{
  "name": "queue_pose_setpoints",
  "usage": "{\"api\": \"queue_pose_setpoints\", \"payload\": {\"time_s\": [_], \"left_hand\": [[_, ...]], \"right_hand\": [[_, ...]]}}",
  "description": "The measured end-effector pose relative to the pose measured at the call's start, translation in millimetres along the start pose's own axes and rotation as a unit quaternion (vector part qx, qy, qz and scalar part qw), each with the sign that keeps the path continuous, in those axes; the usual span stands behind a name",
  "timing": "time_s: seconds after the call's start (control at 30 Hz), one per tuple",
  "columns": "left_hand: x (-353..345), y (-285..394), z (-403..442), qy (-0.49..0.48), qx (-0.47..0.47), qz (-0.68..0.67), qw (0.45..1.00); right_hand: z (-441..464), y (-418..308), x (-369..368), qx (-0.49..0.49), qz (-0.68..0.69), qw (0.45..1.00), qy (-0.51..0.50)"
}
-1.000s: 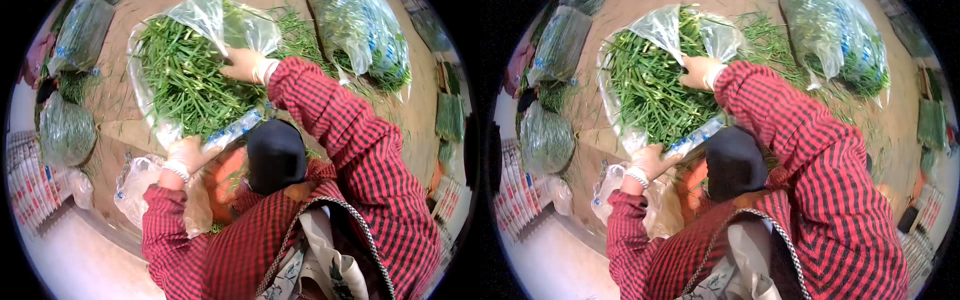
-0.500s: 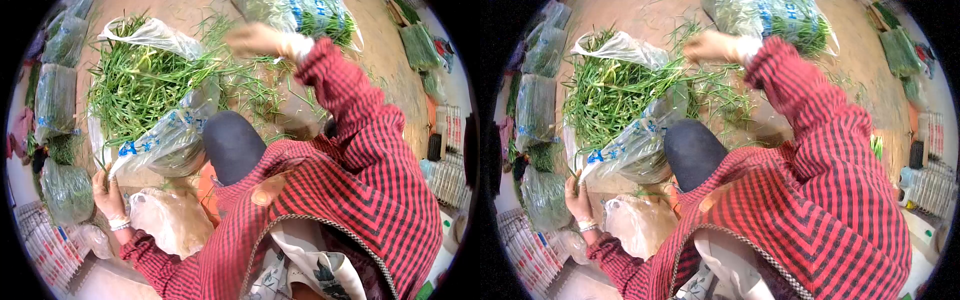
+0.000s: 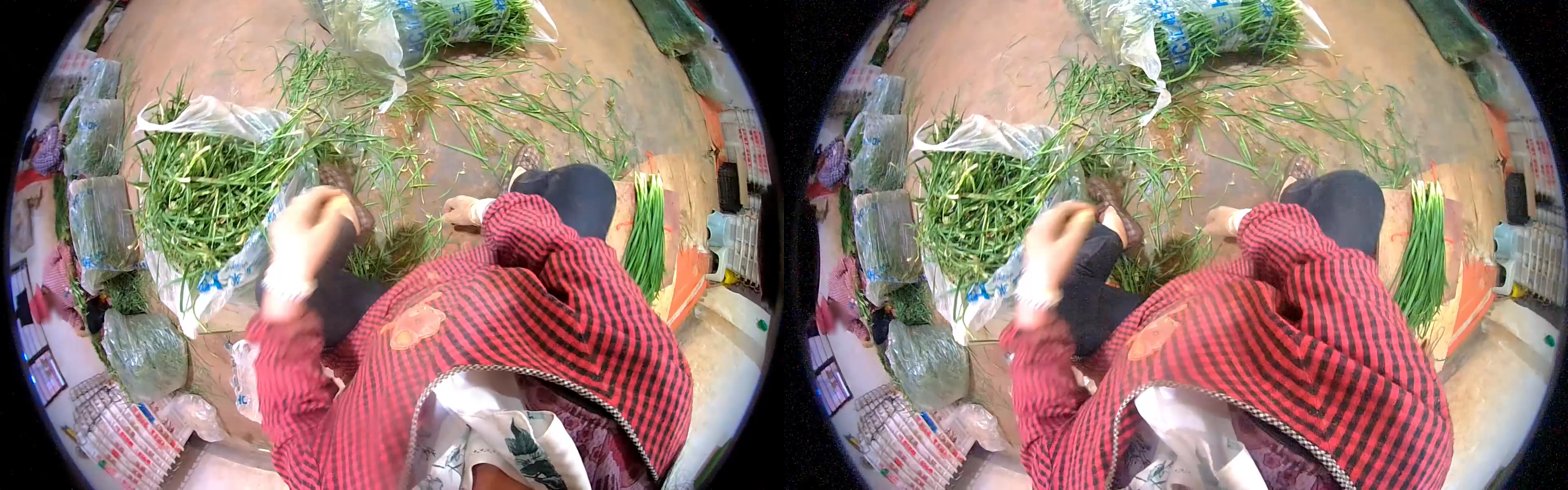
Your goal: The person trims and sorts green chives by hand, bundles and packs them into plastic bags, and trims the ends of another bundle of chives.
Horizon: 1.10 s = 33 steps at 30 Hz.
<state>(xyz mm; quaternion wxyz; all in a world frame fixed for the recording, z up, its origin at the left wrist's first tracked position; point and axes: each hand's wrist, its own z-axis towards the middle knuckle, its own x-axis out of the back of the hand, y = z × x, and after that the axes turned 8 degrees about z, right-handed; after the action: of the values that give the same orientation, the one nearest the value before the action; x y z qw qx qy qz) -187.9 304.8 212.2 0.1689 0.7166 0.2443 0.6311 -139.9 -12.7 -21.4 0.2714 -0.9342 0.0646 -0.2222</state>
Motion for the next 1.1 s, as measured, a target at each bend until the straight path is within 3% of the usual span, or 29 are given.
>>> {"api": "queue_pose_setpoints", "payload": {"time_s": [0.03,0.1,0.17,0.2,0.23,0.27,0.3,0.4,0.43,0.5,0.53,0.57,0.6,0.63,0.67,0.73,0.77,0.8,0.83,0.87,0.9,0.93,0.97,1.0,1.07,1.1], "left_hand": [[-24,17,24,-0.112,0.029,-0.004,0.993],[-123,-20,65,-0.250,0.058,0.063,0.964],[-204,-56,79,-0.329,0.125,0.046,0.935],[-247,-77,80,-0.357,0.169,0.049,0.917],[-278,-91,83,-0.434,0.202,0.048,0.877],[-296,-97,81,-0.446,0.211,0.045,0.869],[-330,-118,73,-0.434,0.247,0.045,0.866],[-326,-112,101,-0.455,0.332,0.070,0.823],[-337,-125,111,-0.461,0.338,0.073,0.817],[-363,-156,119,-0.439,0.269,0.133,0.847],[-319,-129,156,-0.427,0.306,0.092,0.846],[-312,-132,181,-0.408,0.310,0.069,0.856],[-322,-150,193,-0.367,0.223,0.129,0.894],[-306,-147,224,-0.330,0.266,0.075,0.903],[-351,-193,225,-0.170,0.315,-0.037,0.933],[-285,-158,289,-0.043,0.249,-0.121,0.960],[-300,-195,311,0.031,0.212,-0.194,0.957],[-251,-159,336,0.050,0.222,-0.099,0.969],[-246,-178,355,0.117,0.176,-0.117,0.970],[-249,-207,376,0.239,0.099,-0.024,0.966],[-230,-209,393,0.261,0.028,0.002,0.965],[-224,-225,404,0.255,0.039,0.108,0.960],[-225,-241,414,0.265,0.052,0.142,0.952],[-230,-253,421,0.273,0.064,0.177,0.943],[-248,-270,425,0.183,0.064,0.096,0.976],[-263,-262,419,0.138,0.099,0.163,0.972]], "right_hand": [[3,-2,2,-0.015,0.048,0.998,-0.041],[10,8,-5,0.021,0.153,0.985,-0.077],[17,27,-12,0.214,0.074,0.967,-0.113],[26,40,-19,0.382,-0.097,0.913,-0.103],[34,41,-19,0.385,-0.094,0.911,-0.112],[43,40,-14,0.239,0.025,0.952,-0.187],[49,38,-11,0.081,0.142,0.953,-0.255],[82,53,-26,-0.103,0.312,0.880,-0.341],[101,57,-24,-0.037,0.225,0.924,-0.306],[151,55,-10,0.033,0.196,0.937,-0.287],[179,52,1,0.088,0.216,0.933,-0.274],[209,48,14,0.158,0.254,0.920,-0.255],[237,42,30,0.224,0.305,0.896,-0.232],[262,35,51,0.234,0.410,0.856,-0.212],[254,6,96,0.133,0.620,0.757,-0.157],[298,-5,140,0.009,0.773,0.633,-0.036],[311,5,149,0.039,0.686,0.722,0.078],[316,1,167,0.036,0.571,0.796,0.196],[294,15,189,0.120,0.442,0.839,0.294],[262,14,220,0.171,0.290,0.848,0.408],[253,41,240,0.228,0.156,0.834,0.478],[240,66,247,0.100,-0.009,0.823,0.560],[227,78,270,0.156,0.085,0.824,0.538],[217,115,262,0.031,0.048,0.826,0.561],[228,164,242,0.013,0.005,0.787,0.617],[242,163,233,0.068,-0.029,0.787,0.613]]}}
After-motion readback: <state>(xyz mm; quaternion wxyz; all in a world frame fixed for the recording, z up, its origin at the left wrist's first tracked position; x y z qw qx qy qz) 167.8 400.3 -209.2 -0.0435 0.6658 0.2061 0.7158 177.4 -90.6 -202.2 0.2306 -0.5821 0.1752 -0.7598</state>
